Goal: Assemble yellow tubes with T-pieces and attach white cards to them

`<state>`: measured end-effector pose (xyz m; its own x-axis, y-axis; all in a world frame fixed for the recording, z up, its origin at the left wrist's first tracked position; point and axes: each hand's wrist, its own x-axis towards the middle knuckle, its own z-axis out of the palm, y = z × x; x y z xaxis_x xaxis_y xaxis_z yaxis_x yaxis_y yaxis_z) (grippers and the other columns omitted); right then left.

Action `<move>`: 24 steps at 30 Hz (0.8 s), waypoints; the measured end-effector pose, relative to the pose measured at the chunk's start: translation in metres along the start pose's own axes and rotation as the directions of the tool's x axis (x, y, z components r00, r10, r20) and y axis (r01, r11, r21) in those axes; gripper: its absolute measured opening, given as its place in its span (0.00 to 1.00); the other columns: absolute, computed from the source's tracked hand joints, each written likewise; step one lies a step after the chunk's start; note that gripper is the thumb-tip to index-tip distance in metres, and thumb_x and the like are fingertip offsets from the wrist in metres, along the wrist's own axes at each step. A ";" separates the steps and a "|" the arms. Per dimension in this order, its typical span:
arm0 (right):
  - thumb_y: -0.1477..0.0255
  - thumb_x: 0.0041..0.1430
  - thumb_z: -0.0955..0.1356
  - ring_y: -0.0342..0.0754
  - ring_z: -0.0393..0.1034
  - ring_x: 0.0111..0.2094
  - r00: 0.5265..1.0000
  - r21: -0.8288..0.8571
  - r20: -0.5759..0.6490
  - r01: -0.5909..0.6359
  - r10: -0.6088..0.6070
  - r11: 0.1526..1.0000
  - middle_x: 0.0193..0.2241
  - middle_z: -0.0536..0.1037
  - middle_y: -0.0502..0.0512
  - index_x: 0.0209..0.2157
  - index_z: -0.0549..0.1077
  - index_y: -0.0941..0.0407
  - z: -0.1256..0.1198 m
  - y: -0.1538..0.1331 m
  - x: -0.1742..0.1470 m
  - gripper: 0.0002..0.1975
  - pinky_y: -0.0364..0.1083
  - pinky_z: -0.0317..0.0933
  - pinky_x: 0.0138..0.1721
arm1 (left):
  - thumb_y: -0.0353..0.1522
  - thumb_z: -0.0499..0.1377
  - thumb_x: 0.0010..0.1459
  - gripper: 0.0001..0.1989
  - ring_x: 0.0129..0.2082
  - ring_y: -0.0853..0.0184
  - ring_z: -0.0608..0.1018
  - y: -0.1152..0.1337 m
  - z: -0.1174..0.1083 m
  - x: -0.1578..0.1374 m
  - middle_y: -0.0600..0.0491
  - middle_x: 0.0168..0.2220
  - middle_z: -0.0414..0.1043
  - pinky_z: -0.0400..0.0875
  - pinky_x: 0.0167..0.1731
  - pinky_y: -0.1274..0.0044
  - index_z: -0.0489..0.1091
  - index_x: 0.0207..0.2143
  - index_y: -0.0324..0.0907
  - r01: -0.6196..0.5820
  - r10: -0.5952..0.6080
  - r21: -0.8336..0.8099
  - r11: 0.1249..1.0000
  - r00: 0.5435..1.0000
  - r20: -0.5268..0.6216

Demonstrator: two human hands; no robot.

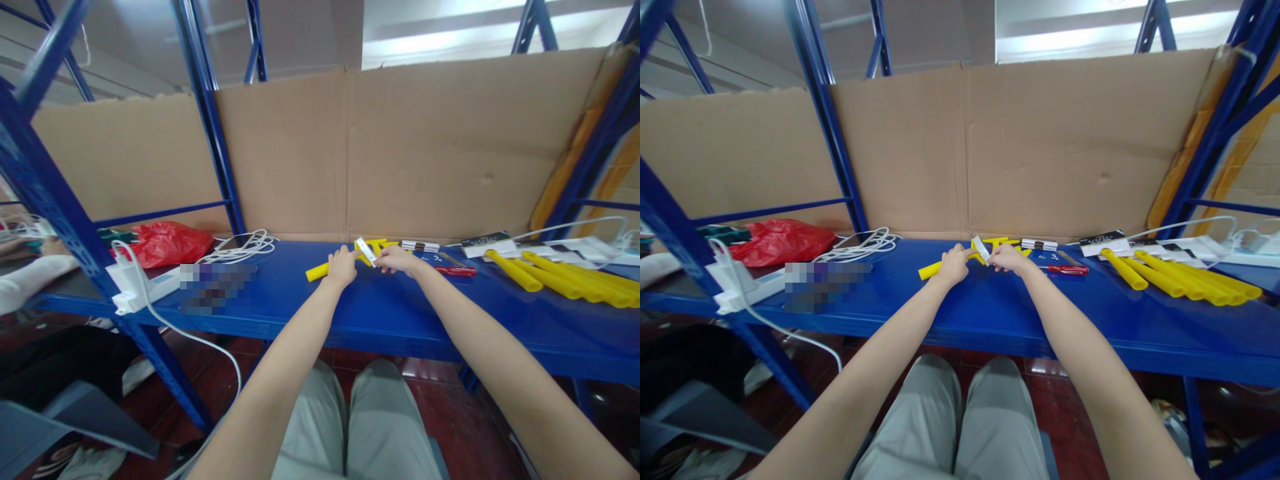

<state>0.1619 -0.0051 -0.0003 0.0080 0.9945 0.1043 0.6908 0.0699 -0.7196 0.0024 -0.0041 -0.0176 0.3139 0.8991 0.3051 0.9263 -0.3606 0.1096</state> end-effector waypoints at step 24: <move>0.77 0.49 0.71 0.37 0.64 0.18 0.998 0.176 0.018 0.056 -0.060 0.983 0.17 0.73 0.49 0.21 0.73 0.59 -0.005 0.017 0.005 0.06 0.36 0.56 0.18 | 0.22 0.49 0.60 0.28 0.49 0.61 0.71 -0.004 0.004 0.005 0.48 0.50 0.63 0.66 0.50 0.71 0.65 0.59 0.54 -0.179 0.174 -0.025 0.984 0.976 -0.134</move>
<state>0.1777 0.0009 -0.0083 -0.0470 0.9898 0.1347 0.5521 0.1381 -0.8222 0.0017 0.0032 -0.0207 0.4394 0.7811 0.4437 0.8495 -0.5218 0.0774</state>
